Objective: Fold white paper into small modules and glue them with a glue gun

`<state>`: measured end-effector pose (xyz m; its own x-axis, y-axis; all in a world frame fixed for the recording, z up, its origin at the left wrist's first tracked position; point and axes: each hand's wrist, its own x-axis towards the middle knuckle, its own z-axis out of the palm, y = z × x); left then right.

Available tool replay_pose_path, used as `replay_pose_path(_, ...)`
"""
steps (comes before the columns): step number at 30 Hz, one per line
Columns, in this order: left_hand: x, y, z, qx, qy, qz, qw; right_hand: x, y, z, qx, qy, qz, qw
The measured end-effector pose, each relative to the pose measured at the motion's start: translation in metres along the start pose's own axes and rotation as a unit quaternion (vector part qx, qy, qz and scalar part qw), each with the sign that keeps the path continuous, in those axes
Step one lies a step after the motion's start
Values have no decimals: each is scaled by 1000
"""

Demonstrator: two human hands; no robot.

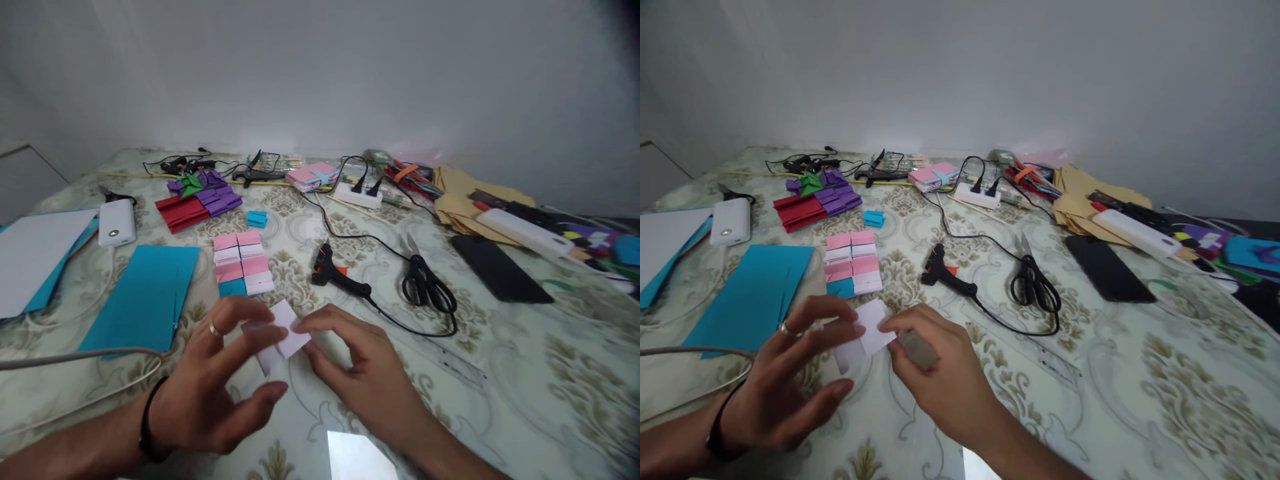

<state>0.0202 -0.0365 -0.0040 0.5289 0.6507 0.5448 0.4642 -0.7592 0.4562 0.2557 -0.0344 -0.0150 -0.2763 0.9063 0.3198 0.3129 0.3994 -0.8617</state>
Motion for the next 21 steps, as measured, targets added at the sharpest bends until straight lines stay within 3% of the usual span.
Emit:
replay_pose_path(4, 5, -3, -3, -147, -12, -186, 971, 2, 2, -4, -26, 23, -21, 999)
replay_pose_path(7, 9, -7, 1, -271, -37, -247, 929, 2, 2, -5, -31, 29, -49, 998)
replay_pose_path(10, 8, -10, 3, -265, -50, -234, 934, 2, 2, -5, -42, 42, -68, 996)
replay_pose_path(13, 6, -9, 1, -222, -67, -169, 958, 2, 1, -5, -63, 49, -70, 994)
replay_pose_path(16, 6, -7, 0, -234, -92, -132, 959, 2, 1, -4, -79, 45, -64, 994)
replay_pose_path(21, 4, -10, 6, -198, -92, -183, 959, 3, 3, -3, -59, 34, -15, 998)
